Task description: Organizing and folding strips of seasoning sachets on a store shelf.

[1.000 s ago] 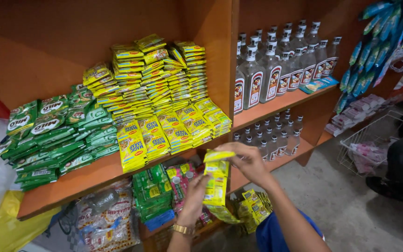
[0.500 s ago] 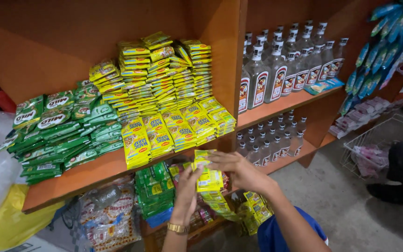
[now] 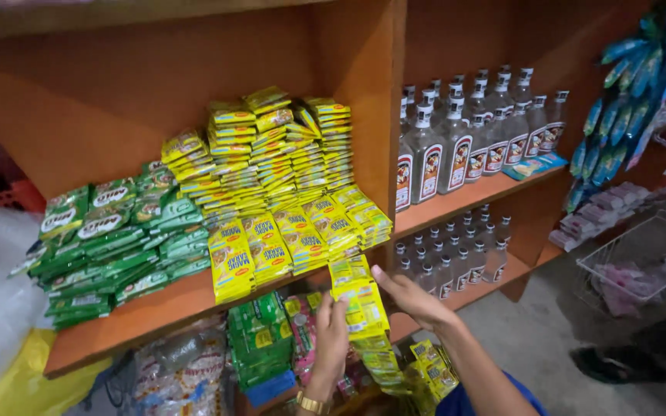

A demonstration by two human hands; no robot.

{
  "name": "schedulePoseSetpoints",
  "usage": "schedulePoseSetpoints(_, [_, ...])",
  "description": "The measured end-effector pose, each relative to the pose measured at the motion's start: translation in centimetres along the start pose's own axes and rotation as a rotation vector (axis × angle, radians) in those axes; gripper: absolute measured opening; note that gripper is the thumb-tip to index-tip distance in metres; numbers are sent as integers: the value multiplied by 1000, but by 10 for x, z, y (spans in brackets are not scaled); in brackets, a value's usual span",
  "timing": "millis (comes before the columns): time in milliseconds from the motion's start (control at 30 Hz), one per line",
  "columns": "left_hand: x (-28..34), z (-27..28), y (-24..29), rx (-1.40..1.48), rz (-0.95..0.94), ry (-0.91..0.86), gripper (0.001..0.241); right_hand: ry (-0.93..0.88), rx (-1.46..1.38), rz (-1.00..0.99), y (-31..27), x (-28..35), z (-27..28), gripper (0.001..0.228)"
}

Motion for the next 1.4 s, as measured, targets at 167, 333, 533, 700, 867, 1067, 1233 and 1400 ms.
schedulePoseSetpoints(167, [1,-8,-5,-39,-21,-41,29,-14,-119,329,-51,22,-12,67])
schedulePoseSetpoints(333, [7,-16,-14,-50,-85,-135,32,-46,-58,257,-57,35,-32,43])
schedulePoseSetpoints(533, [18,-28,9,-183,-155,-131,35,-19,-170,437,-71,44,-33,31])
schedulePoseSetpoints(700, [6,-28,-20,-142,-109,-115,46,261,-13,457,-79,43,-15,29])
schedulePoseSetpoints(867, [17,-38,3,-135,-19,-197,43,353,-1,645,-102,73,-16,25])
schedulePoseSetpoints(1067, [25,-41,-30,-125,43,-319,31,482,34,761,-127,98,0,23])
schedulePoseSetpoints(1233, [31,-45,-45,-155,128,-358,28,453,-24,819,-138,89,21,22])
schedulePoseSetpoints(1400, [36,-47,-28,-122,140,-348,26,461,-176,861,-139,87,38,21])
Point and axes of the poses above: each hand's wrist, its own x-axis away from the middle knuckle, its own z-axis out of the back of the hand, y = z × x, the point moved 8 cm from there along -x, towards the middle knuckle, and after that the axes turned 2 degrees about -x, right-handed, at the moved point
